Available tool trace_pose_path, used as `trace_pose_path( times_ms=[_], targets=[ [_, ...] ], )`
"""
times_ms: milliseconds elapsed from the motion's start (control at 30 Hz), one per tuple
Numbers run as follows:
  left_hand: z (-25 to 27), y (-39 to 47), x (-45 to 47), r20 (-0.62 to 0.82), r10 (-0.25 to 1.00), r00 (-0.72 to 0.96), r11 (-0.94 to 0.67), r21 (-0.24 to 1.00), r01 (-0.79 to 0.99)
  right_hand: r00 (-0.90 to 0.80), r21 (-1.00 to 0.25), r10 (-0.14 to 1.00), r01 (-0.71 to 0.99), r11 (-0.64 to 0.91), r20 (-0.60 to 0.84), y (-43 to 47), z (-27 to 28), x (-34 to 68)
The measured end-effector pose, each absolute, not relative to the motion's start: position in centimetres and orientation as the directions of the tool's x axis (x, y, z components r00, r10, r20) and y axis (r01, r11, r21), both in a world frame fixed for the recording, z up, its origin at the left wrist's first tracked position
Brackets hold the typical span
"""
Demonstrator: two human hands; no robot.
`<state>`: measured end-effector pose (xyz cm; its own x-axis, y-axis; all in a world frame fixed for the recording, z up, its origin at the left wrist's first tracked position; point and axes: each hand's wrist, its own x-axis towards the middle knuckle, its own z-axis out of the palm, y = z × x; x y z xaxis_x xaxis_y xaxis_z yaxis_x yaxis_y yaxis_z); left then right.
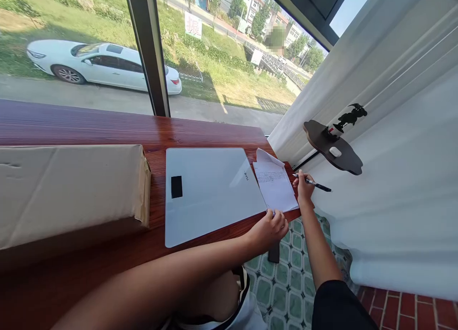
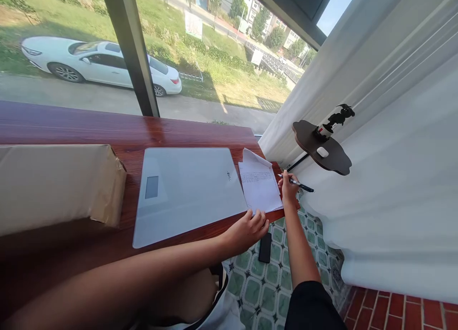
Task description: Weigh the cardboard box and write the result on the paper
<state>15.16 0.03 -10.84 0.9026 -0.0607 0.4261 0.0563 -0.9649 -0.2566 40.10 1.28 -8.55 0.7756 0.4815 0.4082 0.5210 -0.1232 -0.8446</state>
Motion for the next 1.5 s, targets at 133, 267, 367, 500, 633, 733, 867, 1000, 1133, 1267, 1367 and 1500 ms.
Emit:
trace_pose_path(
  times_ms=[133,267,367,500,633,733,867,1000,1133,1267,1367,1500],
  targets=[
    [-10.8,0.0,15.2,0.446,-0.053,0.894,-0.964,-0.256,0.070,0.710,-0.858,0.602,0.507,-0.078,0.365,1.7,-6.9,40.5],
    [-10.8,-0.1,15.2,0.454,-0.050,0.890,-0.966,-0.249,0.072,0.565,-0.819,0.752,0.571,-0.058,0.341,3.0,-6.7,40.0],
    [-10.7,-0.1,15.2,0.467,-0.048,0.883,-0.959,-0.268,0.089,0.467,-0.777,0.827,0.627,-0.059,0.314,3.7,-7.5,39.5],
    [-10.5,-0.2,15.2,0.474,-0.034,0.880,-0.954,-0.278,0.113,0.414,-0.755,0.863,0.653,-0.059,0.290,3.5,-8.2,39.4],
    [-10.3,-0.3,15.3,0.470,-0.019,0.883,-0.960,-0.255,0.115,0.430,-0.746,0.851,0.662,-0.070,0.302,2.7,-8.4,38.9],
    [-10.3,-0.3,15.4,0.475,-0.024,0.880,-0.965,-0.241,0.105,0.438,-0.732,0.837,0.678,-0.070,0.327,2.5,-8.5,38.4],
    [-10.4,-0.3,15.4,0.480,-0.026,0.877,-0.972,-0.217,0.090,0.420,-0.744,0.858,0.664,-0.068,0.296,2.6,-8.7,38.2],
    [-10.3,-0.2,15.4,0.467,-0.018,0.884,-0.974,-0.208,0.090,0.415,-0.758,0.868,0.648,-0.072,0.272,2.8,-8.8,38.3],
    [-10.2,-0.2,15.3,0.455,-0.012,0.890,-0.974,-0.206,0.092,0.415,-0.760,0.870,0.645,-0.076,0.265,2.9,-8.5,38.0],
    [-10.3,-0.3,15.2,0.471,-0.016,0.882,-0.967,-0.233,0.107,0.391,-0.701,0.870,0.709,-0.076,0.301,3.0,-8.0,37.5],
    [-10.3,-0.3,15.2,0.485,-0.023,0.874,-0.962,-0.249,0.113,0.384,-0.697,0.866,0.715,-0.060,0.320,3.1,-8.1,37.5],
    [-10.1,-0.2,15.0,0.467,-0.022,0.884,-0.962,-0.250,0.108,0.463,-0.743,0.815,0.666,-0.061,0.348,3.2,-8.4,38.0]
  ],
)
